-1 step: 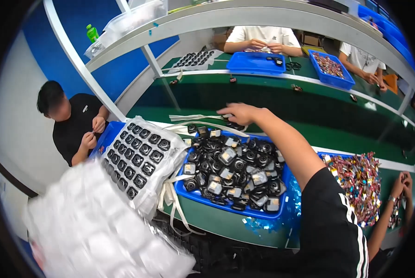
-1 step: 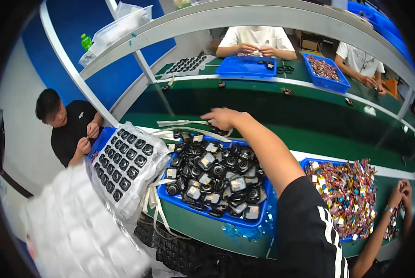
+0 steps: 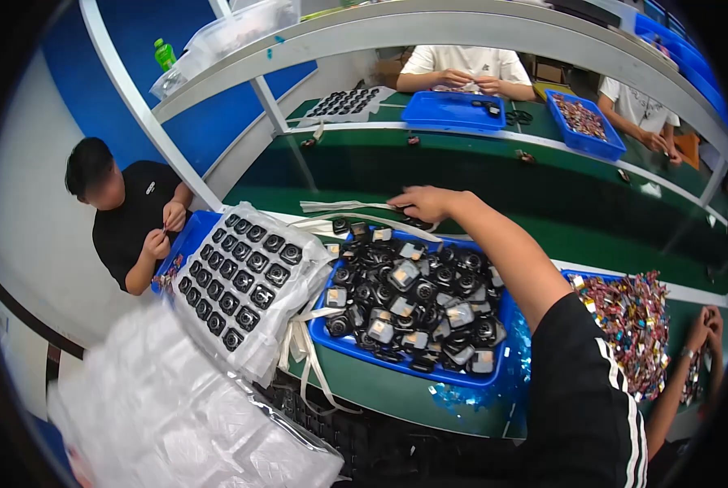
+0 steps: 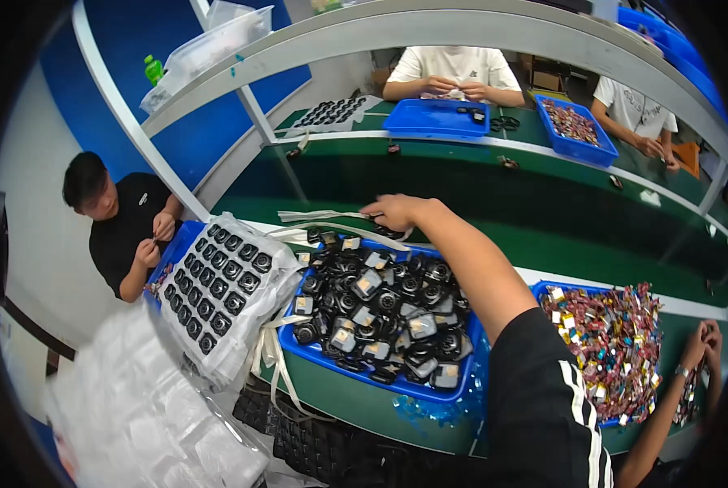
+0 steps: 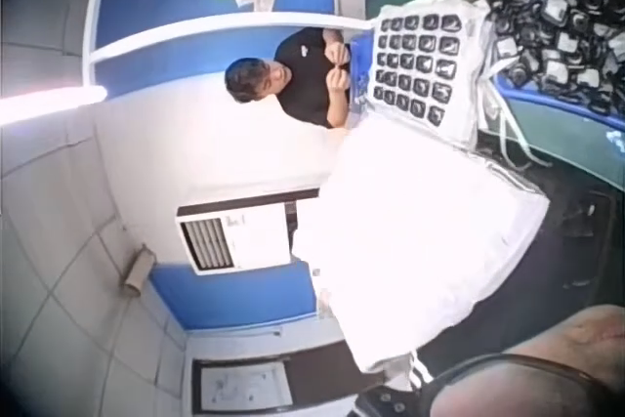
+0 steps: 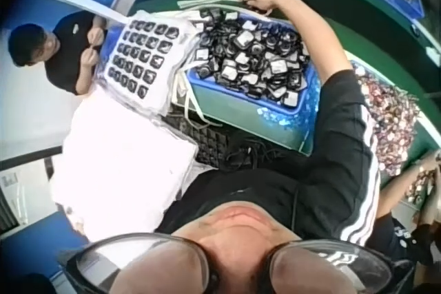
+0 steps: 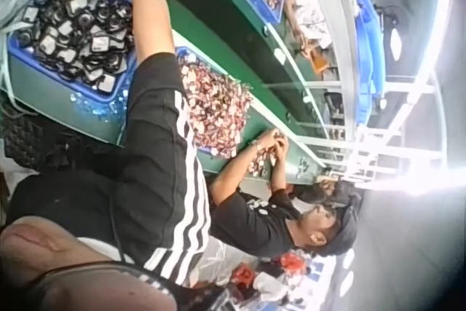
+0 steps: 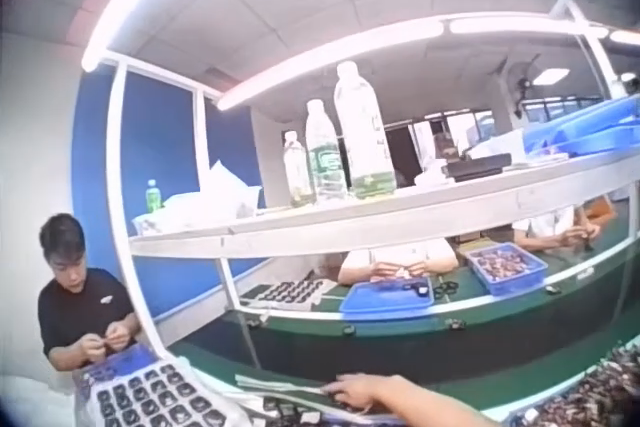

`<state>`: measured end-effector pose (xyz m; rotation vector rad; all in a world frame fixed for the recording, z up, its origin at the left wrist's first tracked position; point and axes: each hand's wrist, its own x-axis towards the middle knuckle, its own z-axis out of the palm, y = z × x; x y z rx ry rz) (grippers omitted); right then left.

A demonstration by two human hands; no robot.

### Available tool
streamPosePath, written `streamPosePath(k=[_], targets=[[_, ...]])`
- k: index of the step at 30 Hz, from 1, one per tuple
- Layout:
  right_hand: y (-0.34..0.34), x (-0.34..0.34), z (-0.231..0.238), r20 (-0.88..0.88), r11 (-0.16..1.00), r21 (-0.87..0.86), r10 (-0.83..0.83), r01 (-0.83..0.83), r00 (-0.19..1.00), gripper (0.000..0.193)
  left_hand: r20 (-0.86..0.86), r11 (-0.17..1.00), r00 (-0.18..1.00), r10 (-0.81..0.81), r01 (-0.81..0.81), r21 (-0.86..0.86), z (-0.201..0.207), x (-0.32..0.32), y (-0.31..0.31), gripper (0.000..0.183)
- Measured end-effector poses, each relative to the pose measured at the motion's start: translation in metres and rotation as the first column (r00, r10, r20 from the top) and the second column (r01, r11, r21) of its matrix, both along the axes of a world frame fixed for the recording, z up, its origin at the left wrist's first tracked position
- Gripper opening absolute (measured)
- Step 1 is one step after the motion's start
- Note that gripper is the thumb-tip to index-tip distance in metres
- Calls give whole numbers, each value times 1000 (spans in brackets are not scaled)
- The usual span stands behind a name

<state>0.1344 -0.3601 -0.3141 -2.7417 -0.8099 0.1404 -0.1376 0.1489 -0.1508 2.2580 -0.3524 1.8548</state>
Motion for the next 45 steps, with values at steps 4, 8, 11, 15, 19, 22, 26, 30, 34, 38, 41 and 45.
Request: streamPosePath(k=[4,8,11,15,19,22,26,30,34,38,41,45], targets=[[-2,3,-7,52,1000,0,3,-3,999,33,-207,932,909,361,-346,106,-114,-157,39,30],[2,-6,-8,200,996,57,-73,63,977,27,-382,751,649,658,-598,279,-211,-354,28,32],[5,-7,-4,229,981,157,-152,118,961,26,-473,875,737,483,-427,228,-328,-367,35,29],[-19,2,-8,267,956,240,-232,169,935,24,-911,797,342,230,-604,-25,-376,-320,-24,30],[-16,-3,8,235,840,400,-481,367,845,24,-973,839,-28,231,-500,213,-476,-353,-22,31],[-17,-33,44,32,848,426,-363,316,931,27,-859,859,-506,81,-402,318,-471,-325,-43,55],[-1,-67,67,-186,902,431,130,-38,974,24,-862,950,-507,26,-257,179,-396,-249,-51,52],[-11,-57,67,-100,979,111,-158,169,982,26,-923,906,-144,-357,-294,-304,-268,-138,-94,30],[-21,-20,29,-26,988,8,157,-157,987,43,-951,945,182,-250,-166,-281,-265,-113,-87,23],[-21,-20,26,-106,979,-66,186,-194,977,47,-999,984,8,-40,-173,-41,-312,-156,-67,24],[-29,-11,22,-26,971,-62,228,-229,973,44,-996,980,-66,-67,-194,-53,-340,-200,-79,26],[-18,-3,31,-194,958,-73,260,-279,946,46,-964,939,-114,-239,-279,-200,-343,-214,-115,29]])
